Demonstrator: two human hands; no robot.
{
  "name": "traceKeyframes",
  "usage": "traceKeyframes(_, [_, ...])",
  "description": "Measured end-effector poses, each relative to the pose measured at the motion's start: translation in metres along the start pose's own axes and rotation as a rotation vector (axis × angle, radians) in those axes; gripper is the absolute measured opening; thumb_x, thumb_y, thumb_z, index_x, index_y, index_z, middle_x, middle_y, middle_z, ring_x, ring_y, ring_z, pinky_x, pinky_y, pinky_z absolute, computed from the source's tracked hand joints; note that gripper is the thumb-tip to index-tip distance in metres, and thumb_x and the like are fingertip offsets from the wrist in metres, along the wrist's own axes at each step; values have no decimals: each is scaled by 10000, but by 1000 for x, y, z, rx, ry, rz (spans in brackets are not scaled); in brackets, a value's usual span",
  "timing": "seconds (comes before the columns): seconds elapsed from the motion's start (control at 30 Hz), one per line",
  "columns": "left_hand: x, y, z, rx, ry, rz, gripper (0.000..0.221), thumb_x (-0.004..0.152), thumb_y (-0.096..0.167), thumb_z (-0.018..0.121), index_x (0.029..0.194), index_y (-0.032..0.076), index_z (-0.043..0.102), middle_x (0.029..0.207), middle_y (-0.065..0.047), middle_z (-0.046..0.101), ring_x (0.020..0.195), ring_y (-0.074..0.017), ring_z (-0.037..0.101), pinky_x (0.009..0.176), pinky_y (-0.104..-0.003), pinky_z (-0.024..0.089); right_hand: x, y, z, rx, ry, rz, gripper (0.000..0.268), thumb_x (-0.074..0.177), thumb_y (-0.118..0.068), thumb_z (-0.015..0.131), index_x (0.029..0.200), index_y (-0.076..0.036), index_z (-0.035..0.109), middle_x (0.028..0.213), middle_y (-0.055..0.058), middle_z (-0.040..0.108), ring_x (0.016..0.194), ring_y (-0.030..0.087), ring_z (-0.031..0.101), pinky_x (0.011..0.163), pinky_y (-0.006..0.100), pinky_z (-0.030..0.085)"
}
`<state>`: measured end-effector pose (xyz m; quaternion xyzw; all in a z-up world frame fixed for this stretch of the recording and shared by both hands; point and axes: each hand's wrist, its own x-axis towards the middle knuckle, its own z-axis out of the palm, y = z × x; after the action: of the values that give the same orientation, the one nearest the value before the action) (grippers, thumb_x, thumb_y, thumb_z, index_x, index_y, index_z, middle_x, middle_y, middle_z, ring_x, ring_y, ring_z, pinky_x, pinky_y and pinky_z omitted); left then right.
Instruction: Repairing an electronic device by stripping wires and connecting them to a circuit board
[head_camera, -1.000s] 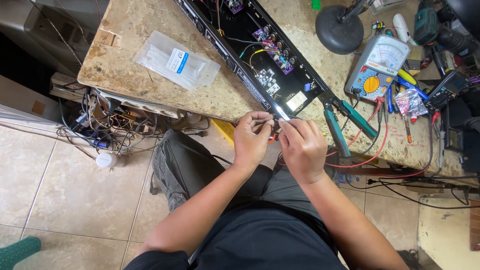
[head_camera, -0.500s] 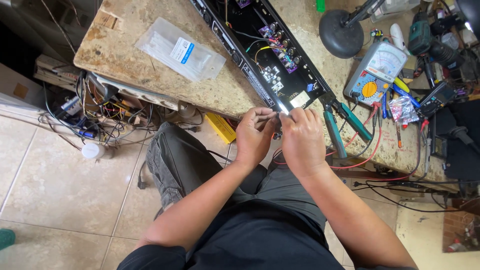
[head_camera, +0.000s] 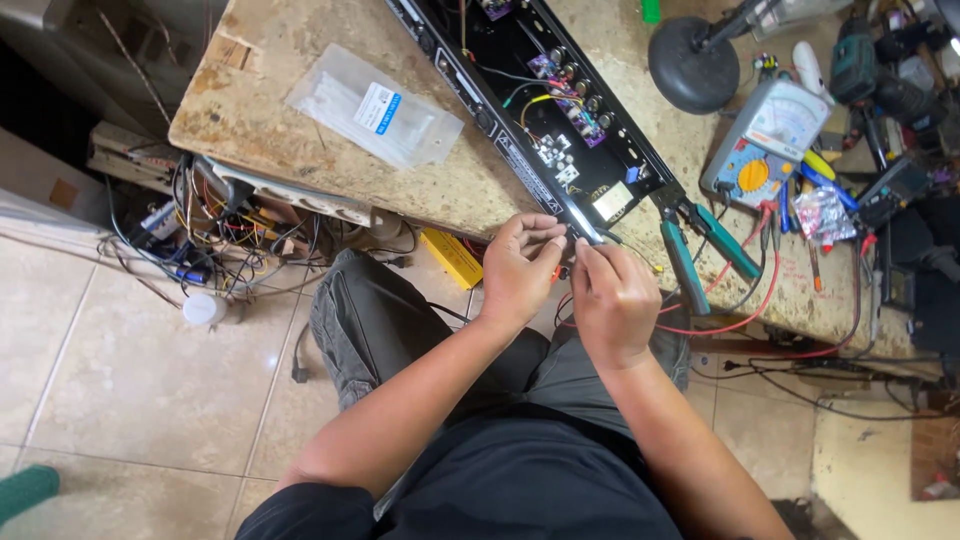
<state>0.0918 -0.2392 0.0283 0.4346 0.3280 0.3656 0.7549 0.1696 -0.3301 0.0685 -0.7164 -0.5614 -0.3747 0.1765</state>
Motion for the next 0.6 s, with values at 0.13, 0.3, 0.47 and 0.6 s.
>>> traceKeyframes(0.13, [-1,8,0,34,-3,20,244,883,41,707,1122,41,666,1064,-184,769,964,-291,767,823,-346,635,0,-4,2,-50,-107,51,44,902,-142,793,899,-174,764,815,-17,643,730,196,687,658,320,547])
traceKeyframes(0.3, [-1,8,-3,54,-25,49,244,891,13,688,1131,38,655,1066,-190,763,968,-311,763,834,-359,635,1,-11,1,-72,-146,90,21,910,-150,777,914,-156,757,801,-1,629,726,212,687,640,327,551])
traceKeyframes(0.47, [0,10,-6,89,-62,77,252,909,-1,667,1156,42,641,1089,-188,764,972,-331,760,833,-364,636,5,-16,3,-123,-148,90,11,909,-144,774,907,-145,763,766,16,605,704,232,681,640,332,549])
traceKeyframes(0.6, [-2,15,-7,52,-67,69,253,910,-26,659,1151,50,641,1079,-183,766,962,-320,764,810,-356,644,4,-18,5,-127,-162,90,9,926,-167,761,926,-158,761,776,16,596,708,234,677,644,333,549])
